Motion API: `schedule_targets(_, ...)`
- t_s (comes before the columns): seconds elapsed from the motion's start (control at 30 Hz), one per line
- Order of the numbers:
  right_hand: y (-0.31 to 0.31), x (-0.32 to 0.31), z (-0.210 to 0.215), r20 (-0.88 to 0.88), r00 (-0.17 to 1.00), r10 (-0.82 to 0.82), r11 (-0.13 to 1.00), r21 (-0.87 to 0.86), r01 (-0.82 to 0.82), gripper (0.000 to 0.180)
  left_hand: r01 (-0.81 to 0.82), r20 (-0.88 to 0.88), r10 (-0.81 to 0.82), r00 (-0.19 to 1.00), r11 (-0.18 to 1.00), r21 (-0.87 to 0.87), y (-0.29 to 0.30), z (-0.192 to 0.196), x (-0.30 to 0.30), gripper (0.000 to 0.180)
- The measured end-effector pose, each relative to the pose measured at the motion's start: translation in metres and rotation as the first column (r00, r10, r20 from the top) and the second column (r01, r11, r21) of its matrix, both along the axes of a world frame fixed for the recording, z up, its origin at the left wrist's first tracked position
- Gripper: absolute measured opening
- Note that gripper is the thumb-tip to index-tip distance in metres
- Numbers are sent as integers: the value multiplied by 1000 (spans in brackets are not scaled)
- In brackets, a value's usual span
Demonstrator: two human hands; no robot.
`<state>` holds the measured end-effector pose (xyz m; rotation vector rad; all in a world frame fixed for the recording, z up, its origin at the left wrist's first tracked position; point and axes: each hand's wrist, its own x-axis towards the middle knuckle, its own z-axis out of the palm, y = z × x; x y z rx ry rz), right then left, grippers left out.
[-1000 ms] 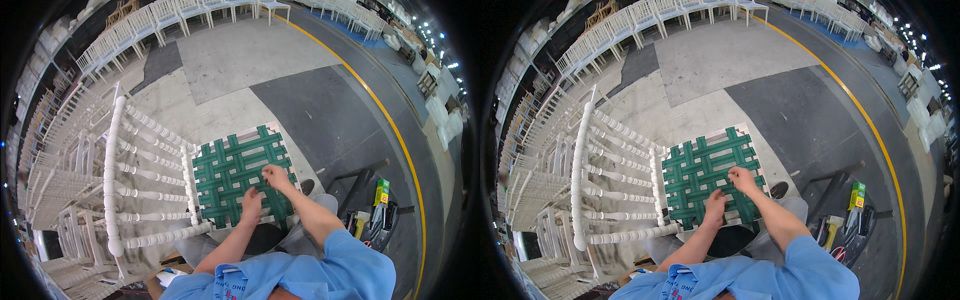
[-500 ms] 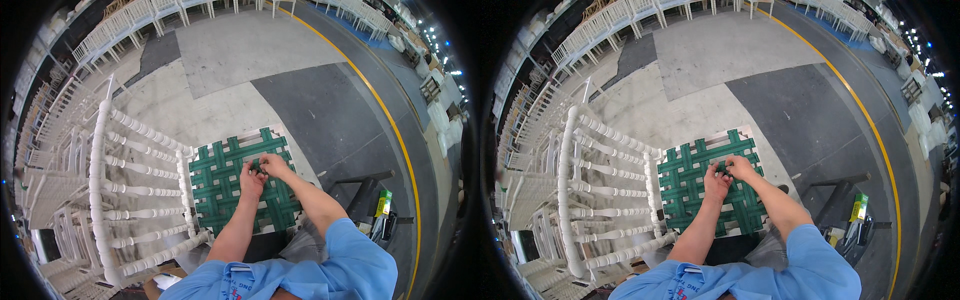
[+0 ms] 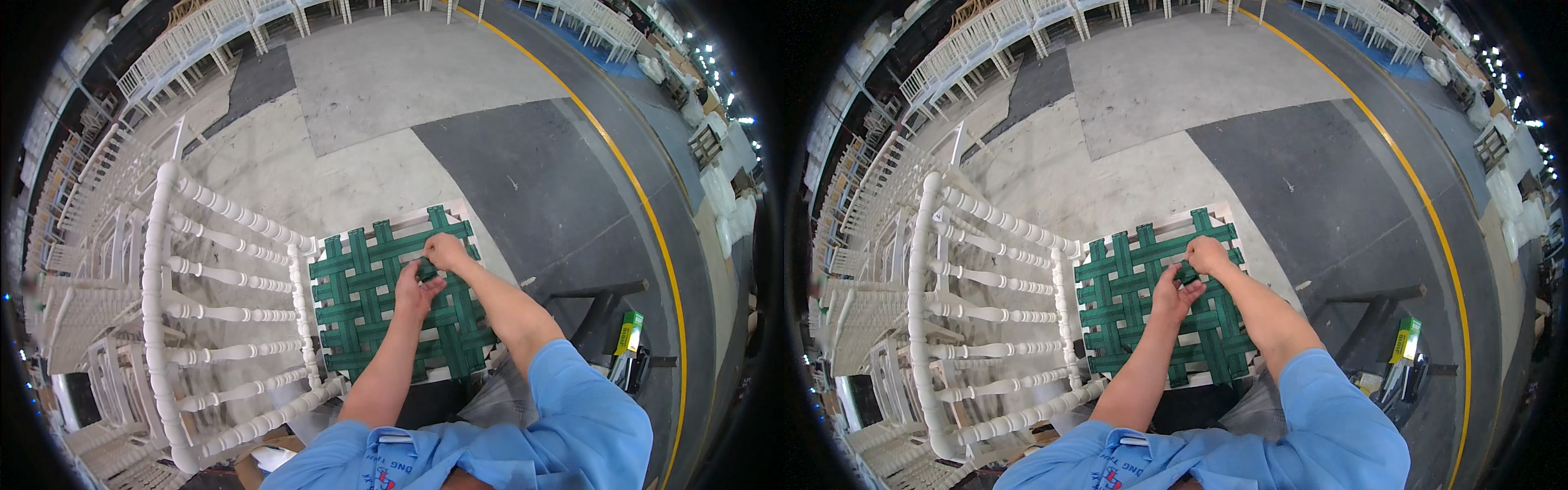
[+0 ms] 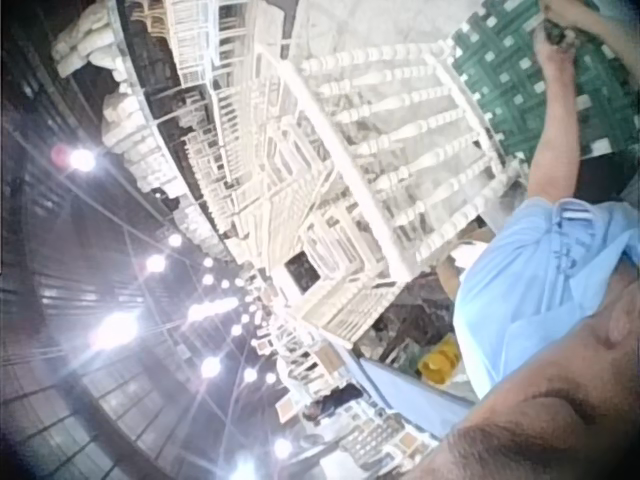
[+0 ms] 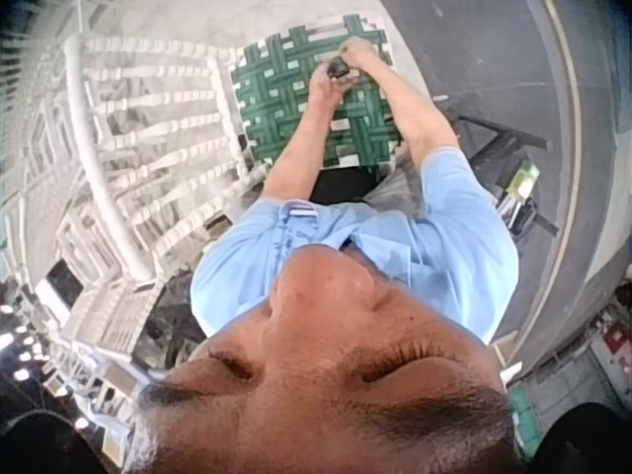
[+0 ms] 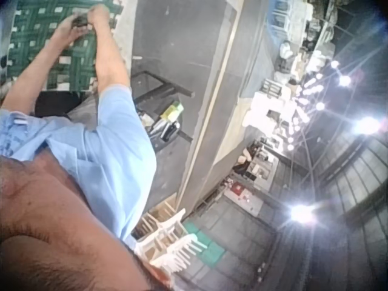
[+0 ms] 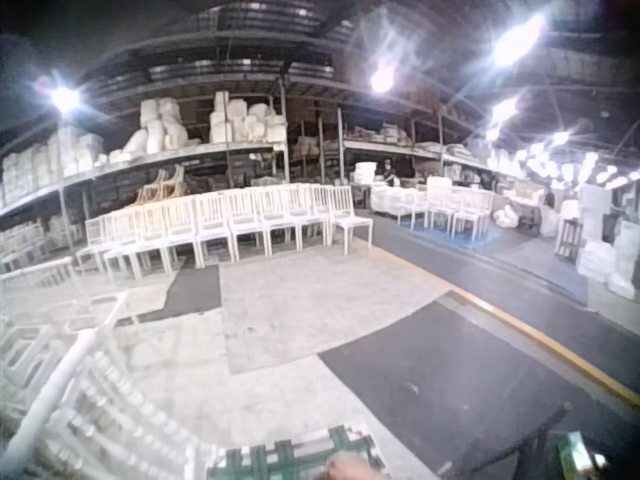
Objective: The person weaves green plastic straps into the seat frame of a white wooden chair, using a staple gun to secure the straps at intervals. After completing the woven pattern, the person places a white fabric sheet over the seat and staples it in place.
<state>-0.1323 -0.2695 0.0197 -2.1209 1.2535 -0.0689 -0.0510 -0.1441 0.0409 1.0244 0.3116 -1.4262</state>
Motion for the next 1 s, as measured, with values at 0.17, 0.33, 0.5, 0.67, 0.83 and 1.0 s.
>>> schedule_targets(0.17,-21,-20,-4,418,737,-532,826,448,342,20,692,530,-588,610,722,4,93,-1,-52,24)
schedule_targets(0.33,-22,1,45,301,696,-652,578,791,201,24,884,748,-648,145,424,197,167,-19,-67,27)
schedule_targets(0.5,-14,-15,61,255,773,-581,572,804,164,26,322,966,-244,80,924,206,89,-17,-12,38)
schedule_targets(0.67,5,-26,67,303,831,-466,703,697,140,26,356,999,32,-36,934,-17,-1,17,30,33)
schedule_targets(0.83,29,-33,64,686,611,-395,903,411,122,21,359,981,-17,191,932,-53,-23,11,45,23)
schedule_targets(1.0,35,-40,65,667,703,-246,967,121,223,22,401,825,-109,555,903,-151,-21,21,33,14)
